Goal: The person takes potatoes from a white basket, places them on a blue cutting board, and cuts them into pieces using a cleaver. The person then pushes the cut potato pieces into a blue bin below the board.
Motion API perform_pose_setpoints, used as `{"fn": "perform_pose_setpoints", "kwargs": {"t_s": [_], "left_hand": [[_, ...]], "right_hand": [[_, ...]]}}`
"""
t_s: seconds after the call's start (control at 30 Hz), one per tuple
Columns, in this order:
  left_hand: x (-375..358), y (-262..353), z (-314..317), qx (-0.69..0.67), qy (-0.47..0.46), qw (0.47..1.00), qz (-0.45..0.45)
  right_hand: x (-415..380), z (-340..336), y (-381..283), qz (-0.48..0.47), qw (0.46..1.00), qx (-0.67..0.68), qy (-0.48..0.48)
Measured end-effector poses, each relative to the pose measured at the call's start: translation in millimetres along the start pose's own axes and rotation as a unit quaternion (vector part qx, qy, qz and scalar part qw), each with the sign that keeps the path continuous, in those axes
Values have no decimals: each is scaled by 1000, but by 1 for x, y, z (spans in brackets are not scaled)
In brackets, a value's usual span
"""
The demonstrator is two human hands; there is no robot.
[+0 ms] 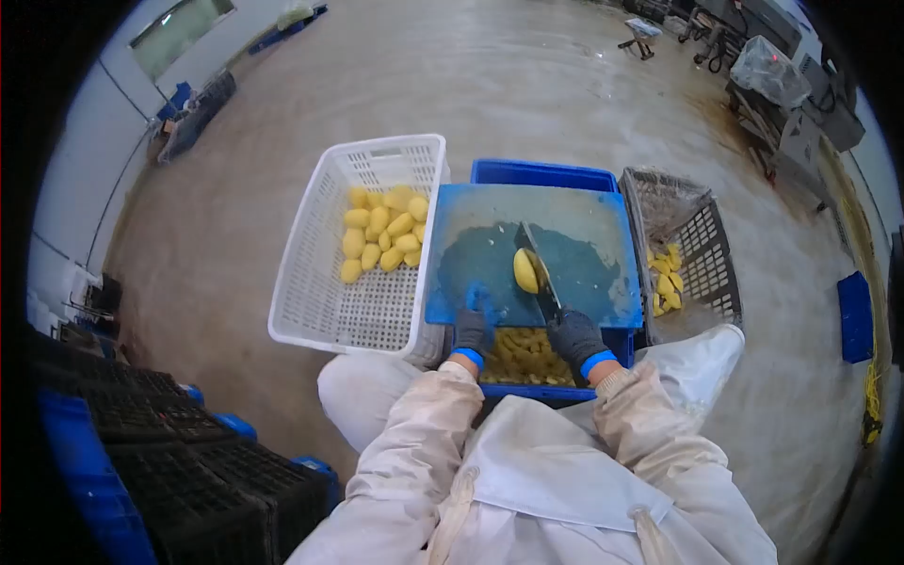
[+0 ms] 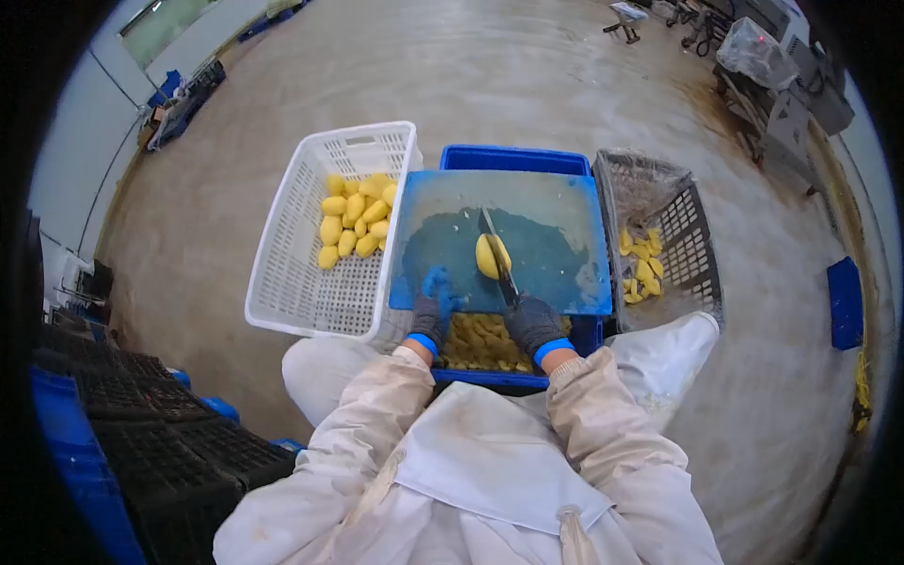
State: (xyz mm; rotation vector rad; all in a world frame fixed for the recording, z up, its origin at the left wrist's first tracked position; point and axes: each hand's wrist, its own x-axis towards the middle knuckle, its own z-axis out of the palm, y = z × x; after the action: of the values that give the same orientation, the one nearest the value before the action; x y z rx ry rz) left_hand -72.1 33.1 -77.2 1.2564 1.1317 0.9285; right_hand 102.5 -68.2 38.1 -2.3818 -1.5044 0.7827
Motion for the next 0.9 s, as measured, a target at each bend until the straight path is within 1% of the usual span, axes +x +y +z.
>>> {"fn": "perform_pose_setpoints", "kwargs": {"t_s": [0.07, 0.1, 0.17, 0.2, 0.33, 0.4, 0.43, 0.47, 0.5, 0.53, 0.57, 0.63, 0.67, 0.73, 0.8, 0.83, 0.87, 0.9], "left_hand": [[16, -32, 22, 29, -23, 997, 64], [12, -30, 24, 31, -24, 998, 58], [15, 1, 33, 40, -43, 998, 4], [7, 25, 35, -37, -48, 997, -51], [10, 30, 24, 12, -60, 996, -60], [6, 26, 12, 104, 26, 993, 54], [0, 41, 7, 108, 22, 993, 52], [-10, 56, 4, 258, 41, 958, 118], [-18, 72, 2, 399, 57, 897, 182], [-19, 78, 3, 350, 47, 921, 163], [-19, 85, 5, 352, 42, 921, 163], [-13, 93, 9, 381, -10, 913, 146], [-9, 90, 13, 381, -13, 913, 145], [1, 81, 20, 394, -44, 900, 181], [6, 73, 23, 411, -59, 893, 173], [9, 70, 24, 427, -70, 886, 167], [11, 66, 24, 428, -73, 885, 166], [12, 65, 23, 446, -40, 873, 193]], "right_hand": [[6, -2, -6, -8, 1000, -14, 3], [-2, 3, -6, -5, 1000, -28, -5], [-10, 0, -9, -2, 1000, -21, -2], [-11, -2, -12, -1, 1000, -11, 4], [-20, 6, -19, -3, 1000, -8, -11], [-28, 14, -23, -75, 996, 31, -21], [-29, 15, -28, -72, 997, 35, -22], [-31, 15, -32, -82, 994, 63, -39], [-32, 13, -34, -93, 990, 90, -55], [-33, 11, -33, -88, 990, 93, -55], [-33, 10, -32, -75, 991, 102, -54], [-33, 5, -28, -61, 991, 110, -52], [-36, 2, -20, -48, 991, 113, -57], [-41, -8, -7, -32, 991, 117, -61], [-51, -19, 3, -32, 994, 96, -33], [-56, -23, 9, -28, 994, 97, -33], [-59, -25, 14, -37, 995, 87, -24], [-63, -26, 18, -46, 996, 77, -16]]}}
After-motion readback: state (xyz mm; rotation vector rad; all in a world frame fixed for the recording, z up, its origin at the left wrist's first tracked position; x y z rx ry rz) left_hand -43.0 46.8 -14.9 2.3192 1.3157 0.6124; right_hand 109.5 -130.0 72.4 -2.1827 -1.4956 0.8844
